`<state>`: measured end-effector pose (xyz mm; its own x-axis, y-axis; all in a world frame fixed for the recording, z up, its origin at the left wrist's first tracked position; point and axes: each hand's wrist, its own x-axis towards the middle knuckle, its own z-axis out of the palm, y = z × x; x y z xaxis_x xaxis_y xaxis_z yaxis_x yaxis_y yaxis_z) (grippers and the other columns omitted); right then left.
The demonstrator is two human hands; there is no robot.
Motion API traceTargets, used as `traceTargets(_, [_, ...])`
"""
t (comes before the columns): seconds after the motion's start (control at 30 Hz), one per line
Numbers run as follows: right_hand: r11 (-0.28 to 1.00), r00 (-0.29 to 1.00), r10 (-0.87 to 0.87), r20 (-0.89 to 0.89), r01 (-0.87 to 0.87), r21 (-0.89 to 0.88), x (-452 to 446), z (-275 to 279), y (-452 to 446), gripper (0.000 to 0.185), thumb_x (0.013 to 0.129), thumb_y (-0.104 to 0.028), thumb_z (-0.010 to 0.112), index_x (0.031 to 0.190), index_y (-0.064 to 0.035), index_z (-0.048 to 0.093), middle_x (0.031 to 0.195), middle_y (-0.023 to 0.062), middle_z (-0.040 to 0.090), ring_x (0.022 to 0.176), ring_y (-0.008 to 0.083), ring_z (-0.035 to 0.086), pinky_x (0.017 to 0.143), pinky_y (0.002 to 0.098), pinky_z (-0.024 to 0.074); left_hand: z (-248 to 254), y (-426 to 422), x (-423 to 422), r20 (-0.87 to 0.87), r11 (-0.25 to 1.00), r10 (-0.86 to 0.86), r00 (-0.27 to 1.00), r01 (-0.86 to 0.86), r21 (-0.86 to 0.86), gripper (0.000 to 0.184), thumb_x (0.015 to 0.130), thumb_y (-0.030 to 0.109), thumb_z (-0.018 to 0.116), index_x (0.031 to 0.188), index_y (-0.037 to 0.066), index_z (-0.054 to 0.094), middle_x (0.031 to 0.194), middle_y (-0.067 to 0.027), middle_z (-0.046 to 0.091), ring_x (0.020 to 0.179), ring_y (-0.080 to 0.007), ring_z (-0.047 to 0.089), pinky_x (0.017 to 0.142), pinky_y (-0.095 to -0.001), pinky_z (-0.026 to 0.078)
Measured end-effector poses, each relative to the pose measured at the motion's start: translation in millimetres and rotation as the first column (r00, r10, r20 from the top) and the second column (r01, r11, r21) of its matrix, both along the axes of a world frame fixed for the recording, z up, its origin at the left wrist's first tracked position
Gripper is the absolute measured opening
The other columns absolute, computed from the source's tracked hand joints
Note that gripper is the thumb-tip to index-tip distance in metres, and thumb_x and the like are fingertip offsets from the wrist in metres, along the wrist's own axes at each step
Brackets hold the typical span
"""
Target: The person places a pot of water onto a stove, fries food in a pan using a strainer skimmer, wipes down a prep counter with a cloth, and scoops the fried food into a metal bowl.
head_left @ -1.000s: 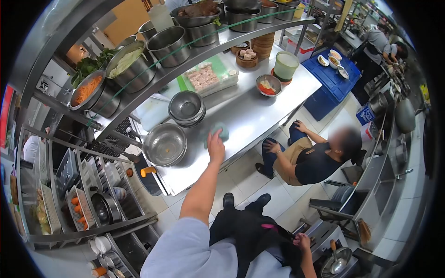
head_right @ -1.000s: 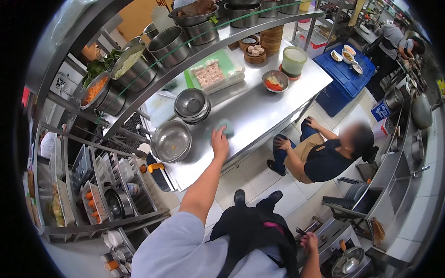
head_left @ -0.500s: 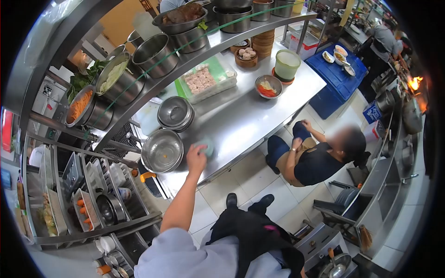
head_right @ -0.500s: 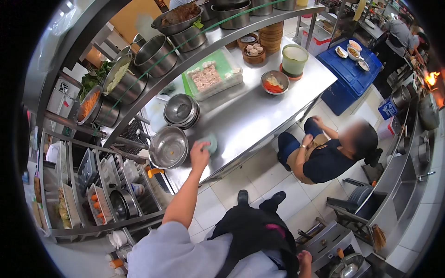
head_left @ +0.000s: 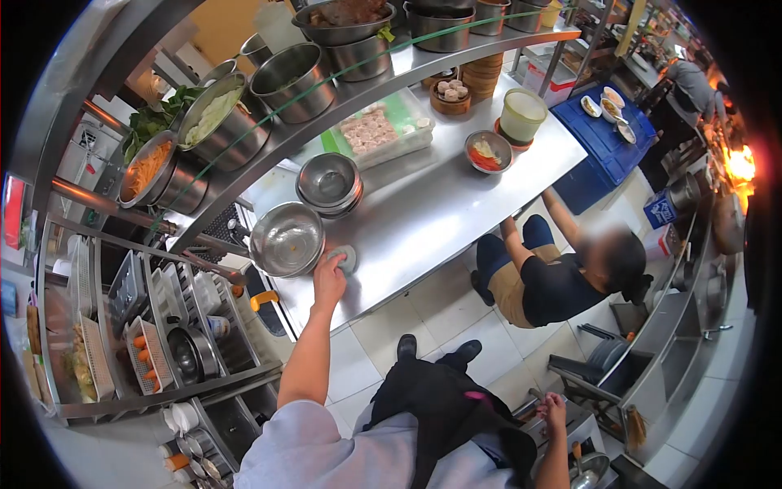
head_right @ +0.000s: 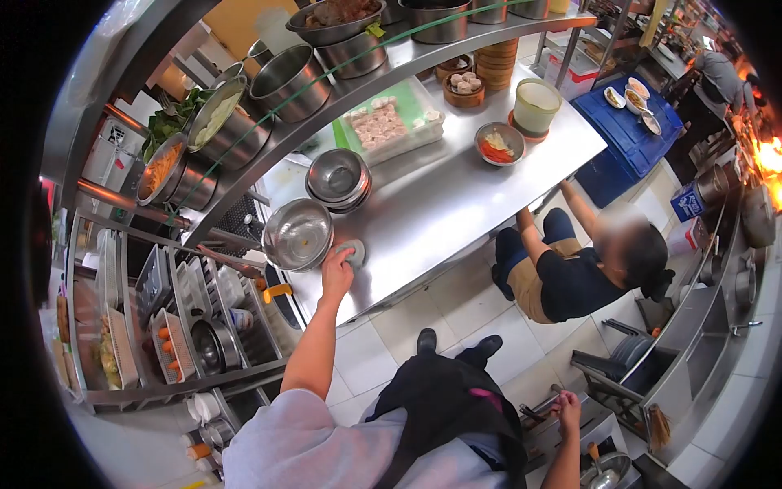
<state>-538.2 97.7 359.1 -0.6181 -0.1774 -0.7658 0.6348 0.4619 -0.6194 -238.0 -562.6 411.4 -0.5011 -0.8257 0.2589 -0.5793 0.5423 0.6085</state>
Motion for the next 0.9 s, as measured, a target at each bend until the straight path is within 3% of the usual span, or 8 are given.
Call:
traceTargets(0.2, [0.99, 0.978, 0.141, -0.154, -0.136, 0.038, 16.1, -0.6, 48.2, 0.012, 0.093, -0.02, 0.054, 0.099, -0.0098, 0.055, 0.074, 0.0012, 0.055, 0.057, 0.0112, 0.054, 0.049, 0.0263, 0.0446, -30.6, 5.1, -35.0, -0.026, 0.931, 0.331, 0.943, -0.331, -0.156, 0.042, 0.077, -0.006, 0.047, 0.117, 0.001, 0.059, 0.13, -0.0262, 0.047, 0.118, -0.0419, 0.047, 0.102, -0.0426, 0.037])
traceTargets(0.33, [0.996, 0.998, 0.06, -0.003, -0.06, 0.072, 59.1, -2.1, 86.7, 0.014, 0.092, -0.02, 0.057, 0.096, -0.0068, 0.058, 0.071, 0.001, 0.056, 0.053, 0.0129, 0.055, 0.046, 0.0289, 0.0468, -63.7, -8.1, -78.4, 0.179, 0.847, 0.497, 0.849, -0.43, -0.312, 0.048, 0.076, 0.008, 0.055, 0.124, 0.005, 0.055, 0.132, -0.0263, 0.045, 0.117, -0.0446, 0.047, 0.099, -0.0515, 0.035])
traceTargets(0.37, [0.995, 0.998, 0.06, -0.006, -0.059, 0.075, 67.2, 2.5, 88.4, 0.014, 0.092, -0.02, 0.057, 0.096, -0.0068, 0.058, 0.071, 0.001, 0.056, 0.053, 0.0129, 0.055, 0.046, 0.0289, 0.0468, -61.3, -15.1, -93.7, 0.266, 0.885, 0.465, 0.844, -0.438, -0.158, 0.055, 0.074, 0.012, 0.057, 0.129, 0.007, 0.052, 0.136, -0.0262, 0.041, 0.119, -0.0417, 0.045, 0.099, -0.0519, 0.034])
traceTargets(0.53, [0.94, 0.963, 0.206, 0.175, -0.244, 0.24, 82.8, 19.0, 79.4, 0.011, 0.092, -0.02, 0.057, 0.096, -0.0097, 0.057, 0.073, 0.0026, 0.057, 0.055, 0.0154, 0.058, 0.043, 0.03, 0.0467, -60.1, -41.3, -169.7, 0.307, 0.904, 0.423, 0.853, -0.375, -0.204, 0.061, 0.073, 0.01, 0.056, 0.133, 0.01, 0.047, 0.141, -0.021, 0.035, 0.127, -0.0382, 0.036, 0.101, -0.0503, 0.032])
traceTargets(0.63, [0.914, 0.929, 0.355, 0.103, -0.368, 0.168, 61.0, 13.5, 69.1, 0.01, 0.092, -0.02, 0.056, 0.096, -0.01, 0.056, 0.074, 0.0021, 0.057, 0.056, 0.0144, 0.057, 0.045, 0.0295, 0.0476, -58.3, -35.5, -185.0, 0.202, 0.941, 0.268, 0.942, -0.211, -0.263, 0.055, 0.074, 0.005, 0.054, 0.129, 0.012, 0.053, 0.139, -0.0177, 0.04, 0.125, -0.0362, 0.04, 0.102, -0.048, 0.031])
traceTargets(0.67, [0.907, 0.921, 0.372, 0.112, -0.387, 0.167, 53.7, 13.7, 65.8, 0.01, 0.092, -0.02, 0.056, 0.096, -0.01, 0.056, 0.074, 0.0021, 0.057, 0.056, 0.0144, 0.057, 0.045, 0.0295, 0.0476, -60.0, -29.6, -184.3, 0.186, 0.982, 0.043, 0.982, -0.007, -0.189, 0.05, 0.073, 0.003, 0.053, 0.122, 0.013, 0.058, 0.136, -0.0164, 0.044, 0.124, -0.035, 0.041, 0.102, -0.0469, 0.032])
traceTargets(0.8, [0.892, 0.908, 0.418, 0.026, -0.415, 0.178, 20.9, 25.2, 24.4, 0.012, 0.092, -0.018, 0.056, 0.098, -0.0079, 0.056, 0.077, 0.0012, 0.056, 0.055, 0.0114, 0.054, 0.046, 0.026, 0.0459, -36.0, 13.5, -111.0, 0.062, 0.93, -0.361, 0.93, 0.364, -0.049, 0.043, 0.07, -0.004, 0.05, 0.103, 0.015, 0.069, 0.126, -0.0129, 0.054, 0.12, -0.0325, 0.045, 0.1, -0.0447, 0.034])
traceTargets(0.9, [0.927, 0.939, 0.342, 0.021, -0.341, 0.154, 6.3, 27.0, 13.7, 0.015, 0.092, -0.018, 0.057, 0.103, -0.0076, 0.055, 0.077, 0.0011, 0.056, 0.055, 0.0107, 0.054, 0.044, 0.0247, 0.0446, -60.6, 33.8, -10.2, 0.083, 0.949, -0.304, 0.949, 0.309, -0.067, 0.038, 0.064, -0.004, 0.056, 0.094, 0.014, 0.069, 0.12, -0.0129, 0.057, 0.114, -0.0338, 0.049, 0.095, -0.0457, 0.038])
